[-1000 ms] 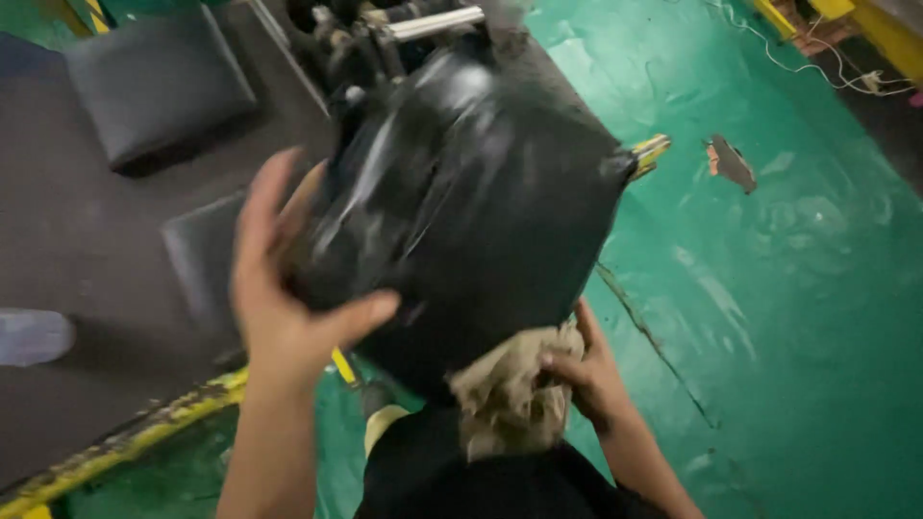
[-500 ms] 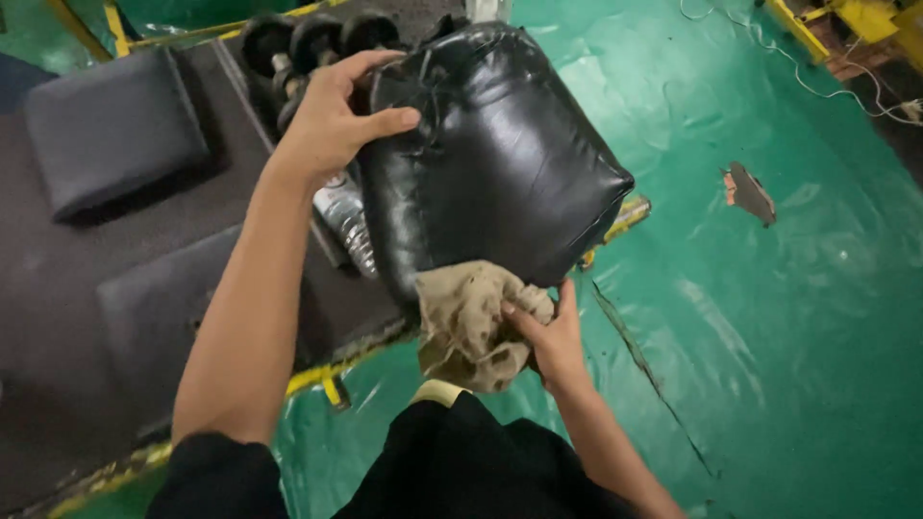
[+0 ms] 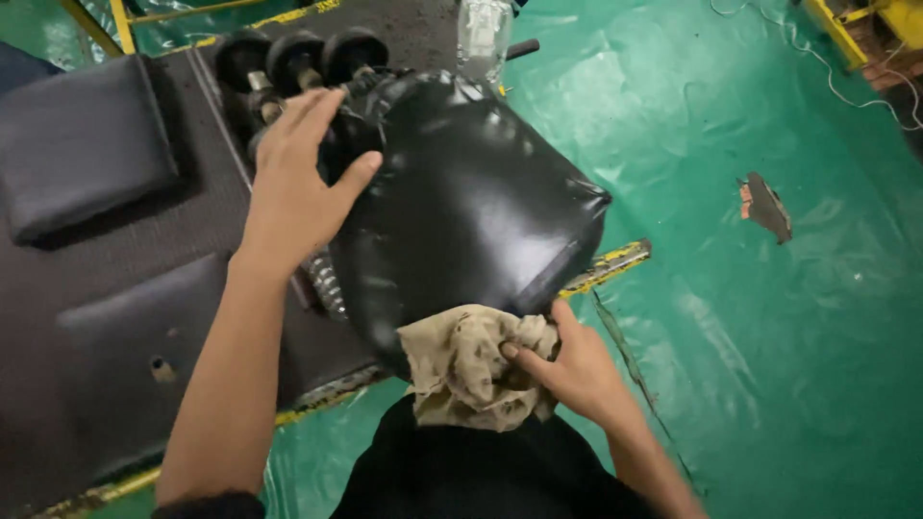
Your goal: The person wipes a black leather-like seat with a cloth, then sprays a cleaning solution on a dark workbench and wipes it with the same cloth. The person handles the seat and the workbench surface, using a spray bottle and cloth.
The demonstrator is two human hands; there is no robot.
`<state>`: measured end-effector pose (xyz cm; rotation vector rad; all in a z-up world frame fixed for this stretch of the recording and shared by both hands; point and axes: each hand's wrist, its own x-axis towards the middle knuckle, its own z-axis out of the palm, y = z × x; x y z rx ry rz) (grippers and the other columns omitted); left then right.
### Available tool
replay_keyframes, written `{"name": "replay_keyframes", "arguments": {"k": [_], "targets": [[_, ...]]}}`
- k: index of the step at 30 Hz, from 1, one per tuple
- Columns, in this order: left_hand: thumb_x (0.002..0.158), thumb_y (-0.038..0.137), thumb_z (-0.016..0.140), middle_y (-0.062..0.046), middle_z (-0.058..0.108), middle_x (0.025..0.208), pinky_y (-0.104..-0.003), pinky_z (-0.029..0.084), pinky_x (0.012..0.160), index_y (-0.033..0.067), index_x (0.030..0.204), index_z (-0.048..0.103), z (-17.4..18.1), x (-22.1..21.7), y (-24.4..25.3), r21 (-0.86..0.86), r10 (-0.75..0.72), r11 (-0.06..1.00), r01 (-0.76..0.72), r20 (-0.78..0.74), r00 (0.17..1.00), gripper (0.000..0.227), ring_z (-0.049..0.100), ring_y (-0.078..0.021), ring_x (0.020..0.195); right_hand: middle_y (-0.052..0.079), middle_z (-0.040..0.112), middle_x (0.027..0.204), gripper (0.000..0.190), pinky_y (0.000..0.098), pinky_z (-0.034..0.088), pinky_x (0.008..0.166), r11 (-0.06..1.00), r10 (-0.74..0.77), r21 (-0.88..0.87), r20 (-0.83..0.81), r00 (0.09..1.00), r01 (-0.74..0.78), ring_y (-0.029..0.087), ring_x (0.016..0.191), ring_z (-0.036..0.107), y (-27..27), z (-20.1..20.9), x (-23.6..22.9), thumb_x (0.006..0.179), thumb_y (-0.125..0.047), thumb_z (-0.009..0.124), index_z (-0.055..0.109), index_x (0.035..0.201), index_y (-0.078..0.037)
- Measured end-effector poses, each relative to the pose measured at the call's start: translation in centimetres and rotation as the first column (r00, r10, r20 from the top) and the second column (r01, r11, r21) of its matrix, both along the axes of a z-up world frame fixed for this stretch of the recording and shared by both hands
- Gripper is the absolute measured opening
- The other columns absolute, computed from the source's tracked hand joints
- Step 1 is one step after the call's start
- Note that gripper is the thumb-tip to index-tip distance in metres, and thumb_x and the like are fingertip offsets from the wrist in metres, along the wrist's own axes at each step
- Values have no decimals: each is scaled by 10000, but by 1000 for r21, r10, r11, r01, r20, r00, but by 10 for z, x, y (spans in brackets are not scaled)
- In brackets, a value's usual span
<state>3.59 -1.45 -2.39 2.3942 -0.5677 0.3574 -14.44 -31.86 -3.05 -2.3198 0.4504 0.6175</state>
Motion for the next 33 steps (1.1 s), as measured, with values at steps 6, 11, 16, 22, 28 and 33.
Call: {"name": "replay_keyframes", "arguments": {"k": [6, 11, 16, 22, 28, 33], "targets": [[915, 341, 804, -66, 661, 1320, -385, 467, 1113, 158, 1317, 640, 64, -116, -95, -216, 68, 970, -116, -217, 974, 471, 616, -259, 1327, 110, 774, 1096, 595, 363, 560, 872, 943, 105, 287, 227, 968, -169, 210, 1031, 732, -80, 16, -15, 782, -275, 808, 641, 1323, -92], [579, 465, 917, -263, 450, 1495, -609, 278, 1150, 75, 1474, 483, 30, -186, -248, -188, -436, 894, 406, -156, 886, 1068, 360, -454, 1412, 104, 719, 1135, 494, 329, 559, 895, 764, -210, 644, 195, 958, 36, 171, 1033, 656, -183, -16, -76, 929, -207, 717, 625, 1375, -15], [668, 376, 842, -234, 378, 1481, -591, 230, 1199, 204, 1370, 556, -25, -223, -344, -359, -444, 777, 518, 271, 854, 777, 290, -442, 1441, 125, 692, 1212, 501, 349, 541, 924, 425, -654, 818, -20, 757, 388, 194, 1075, 684, -265, -7, -116, 1002, -302, 598, 584, 1362, 46], [866, 31, 706, -106, 724, 1174, -462, 523, 1092, 49, 1064, 654, -58, -234, -439, -553, -646, 612, 566, 64, 761, 206, 706, -295, 1172, 133, 682, 1266, 516, 406, 541, 942, 66, -790, 851, -274, 548, 521, 257, 1111, 676, -356, -54, -157, 984, -372, 576, 578, 1371, -32], [963, 45, 622, -46, 690, 753, -254, 506, 612, 4, 1014, 649, -57, -205, -537, -700, -589, 710, 76, -530, 610, 71, 642, -70, 672, 200, 573, 1467, 563, 411, 425, 1112, 873, -408, 65, 642, 649, 484, 281, 1360, 541, -378, -55, -163, 953, -164, 724, 533, 1460, -15], [965, 90, 671, -29, 688, 865, -253, 503, 657, 5, 1017, 612, -113, -190, -634, -781, -730, 620, -75, -610, 307, 116, 619, -60, 780, 134, 634, 1241, 617, 357, 542, 987, 823, -567, 314, 511, 646, 473, 197, 1165, 639, -402, -54, -138, 732, -156, 856, 583, 1270, -28]]}}
